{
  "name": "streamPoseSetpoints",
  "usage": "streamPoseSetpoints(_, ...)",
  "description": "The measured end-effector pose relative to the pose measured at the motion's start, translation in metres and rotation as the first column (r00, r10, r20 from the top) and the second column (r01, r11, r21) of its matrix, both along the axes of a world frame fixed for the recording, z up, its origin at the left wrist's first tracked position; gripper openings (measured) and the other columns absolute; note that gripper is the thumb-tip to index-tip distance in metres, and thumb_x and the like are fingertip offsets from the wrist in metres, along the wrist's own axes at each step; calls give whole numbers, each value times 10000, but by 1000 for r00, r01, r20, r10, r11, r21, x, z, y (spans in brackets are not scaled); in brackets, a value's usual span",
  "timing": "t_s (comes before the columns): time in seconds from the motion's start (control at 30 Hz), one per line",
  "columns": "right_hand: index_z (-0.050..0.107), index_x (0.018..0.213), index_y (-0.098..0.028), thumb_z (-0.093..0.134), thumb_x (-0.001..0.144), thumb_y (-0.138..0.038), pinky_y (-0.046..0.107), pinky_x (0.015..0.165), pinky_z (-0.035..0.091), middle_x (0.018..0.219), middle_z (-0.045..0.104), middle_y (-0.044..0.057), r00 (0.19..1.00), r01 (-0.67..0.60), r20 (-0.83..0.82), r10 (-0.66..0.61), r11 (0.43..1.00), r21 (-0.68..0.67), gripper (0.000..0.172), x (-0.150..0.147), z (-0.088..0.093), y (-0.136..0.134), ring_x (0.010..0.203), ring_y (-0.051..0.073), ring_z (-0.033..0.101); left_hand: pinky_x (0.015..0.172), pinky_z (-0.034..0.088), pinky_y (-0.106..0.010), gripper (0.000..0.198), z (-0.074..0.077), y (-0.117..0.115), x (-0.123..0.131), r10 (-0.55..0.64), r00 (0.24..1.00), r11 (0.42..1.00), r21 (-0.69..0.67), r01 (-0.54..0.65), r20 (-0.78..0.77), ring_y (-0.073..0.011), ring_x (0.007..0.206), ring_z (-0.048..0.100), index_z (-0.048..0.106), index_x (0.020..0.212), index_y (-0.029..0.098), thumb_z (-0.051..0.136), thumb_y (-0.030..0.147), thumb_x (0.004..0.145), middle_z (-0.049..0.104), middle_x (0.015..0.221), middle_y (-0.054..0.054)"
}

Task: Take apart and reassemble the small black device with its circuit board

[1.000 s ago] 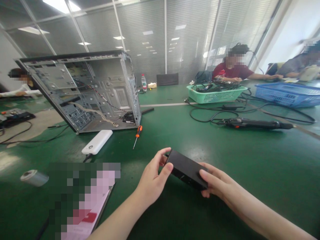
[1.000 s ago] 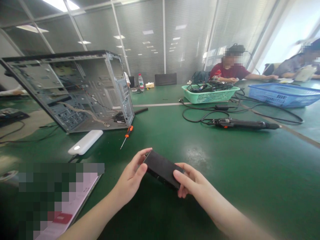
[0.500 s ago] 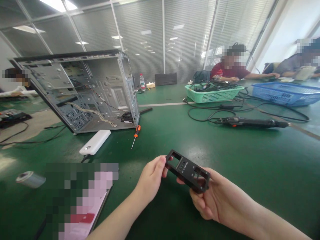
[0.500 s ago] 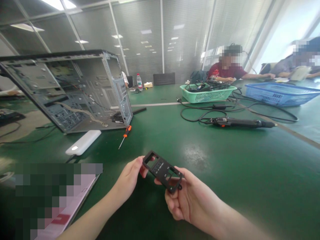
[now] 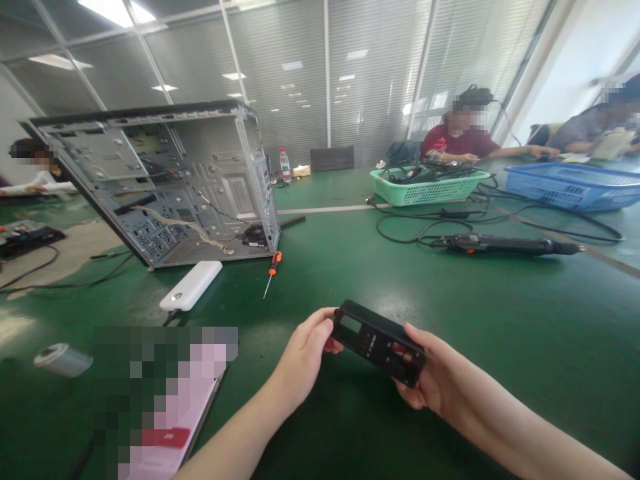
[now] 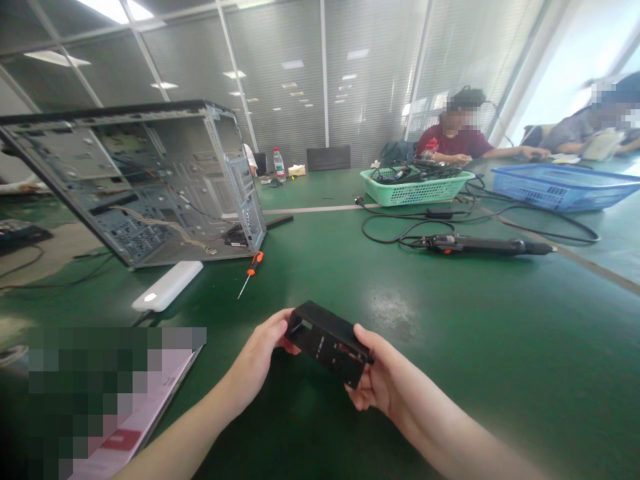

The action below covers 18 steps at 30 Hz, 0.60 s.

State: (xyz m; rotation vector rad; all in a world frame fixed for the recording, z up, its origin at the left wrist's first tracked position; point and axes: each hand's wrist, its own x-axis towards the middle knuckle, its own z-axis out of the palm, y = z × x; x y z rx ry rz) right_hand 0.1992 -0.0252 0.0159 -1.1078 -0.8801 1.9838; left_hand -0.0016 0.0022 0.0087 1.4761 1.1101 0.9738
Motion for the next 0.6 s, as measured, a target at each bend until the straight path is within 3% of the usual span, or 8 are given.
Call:
streamPoseSetpoints(0.07, 527, 967, -139, 601, 682, -668, 259, 565, 417, 684, 526, 30, 935, 51, 322, -147, 956, 289, 605, 4, 1, 2, 608, 161, 507, 692, 425, -299, 404, -1, -1, 0, -31, 999, 1000, -1, 31, -19, -195, 799, 569, 602, 1102, 182, 322, 391, 900, 651, 903, -58)
streamPoseSetpoints(0.13, 529, 1133, -151, 579, 741, -552, 321, 653, 457, 837, 589, 71, 750, -59, 561, -351, 809, 585, 562, 10, 3, 3, 722, 208, 558, 732, 438, -317, 417, 0, -2, 0, -49, 998, 999, -5, 49, -42, -213, 899, 575, 574, 1161, 213, 296, 399, 913, 651, 1024, -62)
streamPoseSetpoints(0.2, 490, 1234, -190, 569, 794, -413, 350, 715, 477, 970, 607, 78, 579, -272, 598, -554, 560, 782, 500, 14, 4, 1, 801, 221, 580, 785, 450, -332, 404, 2, -4, 0, -52, 997, 998, -25, 51, -58, -225, 1001, 566, 532, 1222, 228, 331, 364, 899, 624, 1140, -62)
streamPoseSetpoints(0.3, 450, 1246, -202, 497, 869, -229, 335, 813, 491, 1100, 590, 72, 520, -570, 493, -698, 146, 808, 380, 14, 6, -2, 964, 211, 573, 884, 437, -348, 433, 5, -5, 1, -49, 998, 998, -29, 48, -37, -233, 1132, 523, 513, 1251, 207, 390, 256, 838, 577, 1255, -70)
streamPoseSetpoints(0.33, 448, 1232, -193, 462, 879, -181, 336, 839, 490, 1128, 580, 75, 517, -632, 470, -715, 52, 773, 354, 13, 6, -3, 1023, 212, 553, 913, 426, -356, 439, 6, -6, 2, -41, 999, 999, -18, 41, -21, -235, 1151, 514, 522, 1242, 196, 392, 240, 824, 575, 1264, -73)
streamPoseSetpoints(0.37, 450, 1213, -181, 432, 878, -143, 345, 859, 488, 1145, 572, 79, 506, -677, 458, -731, -7, 736, 338, 11, 6, -3, 1069, 219, 529, 930, 419, -364, 437, 7, -6, 1, -31, 1000, 1000, -5, 31, -4, -238, 1156, 513, 534, 1228, 188, 391, 237, 818, 581, 1260, -77)
streamPoseSetpoints(0.47, 463, 1131, -147, 383, 852, -87, 386, 890, 473, 1140, 555, 109, 448, -731, 418, -791, -55, 680, 296, 8, 5, -2, 1124, 252, 485, 927, 430, -378, 428, 8, -5, 0, -2, 998, 999, 39, -1, 68, -253, 1154, 521, 567, 1192, 179, 406, 259, 803, 580, 1271, -81)
streamPoseSetpoints(0.6, 437, 1048, -139, 367, 818, -79, 392, 844, 479, 1097, 523, 136, 382, -708, 383, -841, 0, 706, 248, 8, -1, 1, 1055, 266, 510, 892, 441, -361, 399, 10, -7, -3, -22, 986, 990, 138, -1, 165, -263, 1138, 539, 609, 1146, 186, 463, 258, 781, 601, 1258, -73)
